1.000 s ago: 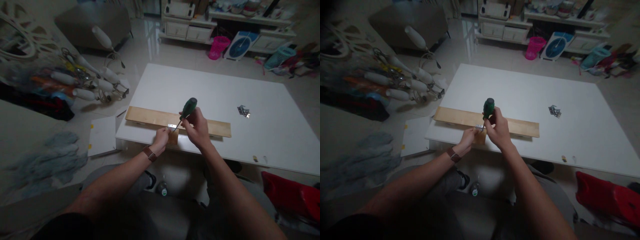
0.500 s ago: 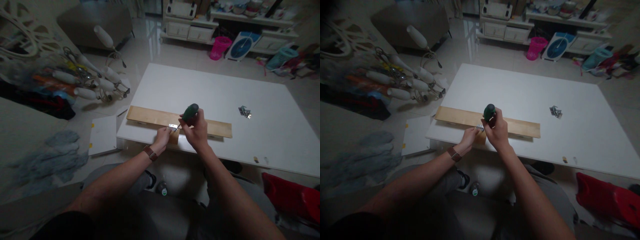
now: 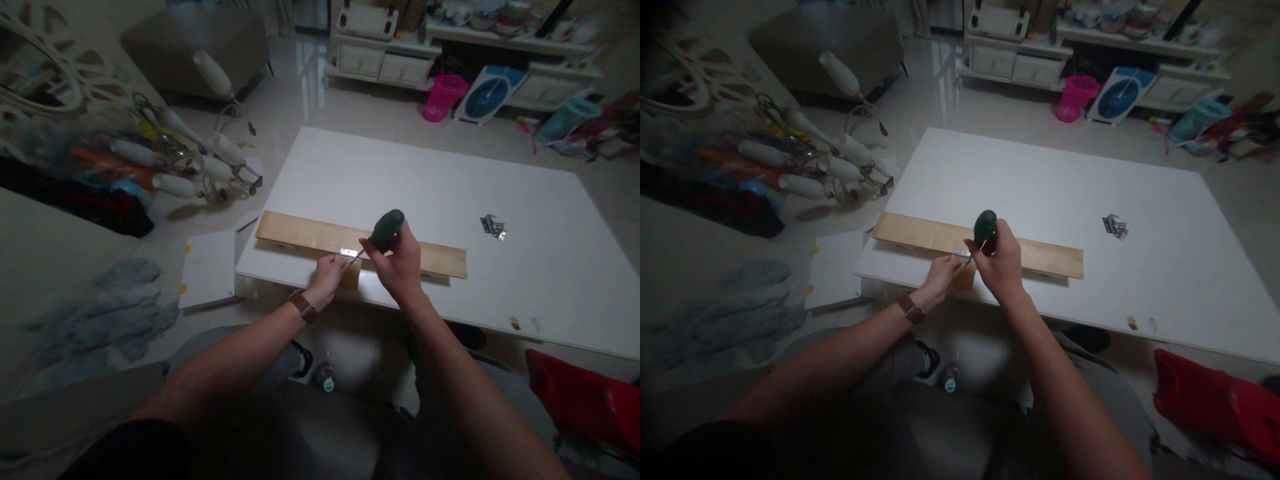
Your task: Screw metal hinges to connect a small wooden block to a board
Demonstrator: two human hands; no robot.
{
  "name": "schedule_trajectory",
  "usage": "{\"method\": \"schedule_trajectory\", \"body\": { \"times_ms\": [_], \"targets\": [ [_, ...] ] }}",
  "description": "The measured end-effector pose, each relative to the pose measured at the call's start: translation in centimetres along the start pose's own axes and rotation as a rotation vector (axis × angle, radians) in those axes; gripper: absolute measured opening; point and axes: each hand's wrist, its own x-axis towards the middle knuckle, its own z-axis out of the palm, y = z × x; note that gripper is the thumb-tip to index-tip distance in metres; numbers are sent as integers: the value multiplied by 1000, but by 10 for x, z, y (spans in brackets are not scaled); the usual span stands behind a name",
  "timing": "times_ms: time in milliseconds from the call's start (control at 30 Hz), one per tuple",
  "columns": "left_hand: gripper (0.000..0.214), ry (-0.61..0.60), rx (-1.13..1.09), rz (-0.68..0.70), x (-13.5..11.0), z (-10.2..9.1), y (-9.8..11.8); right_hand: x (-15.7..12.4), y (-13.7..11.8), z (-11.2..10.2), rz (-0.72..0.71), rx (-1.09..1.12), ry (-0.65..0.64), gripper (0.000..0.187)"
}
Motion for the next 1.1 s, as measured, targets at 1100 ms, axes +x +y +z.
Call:
{"method": "schedule_trajectory", "body": {
  "times_ms": [1100],
  "targets": [
    [14, 15, 24, -39, -5, 3, 8, 3, 0, -6, 47, 62, -102, 32]
  ]
}}
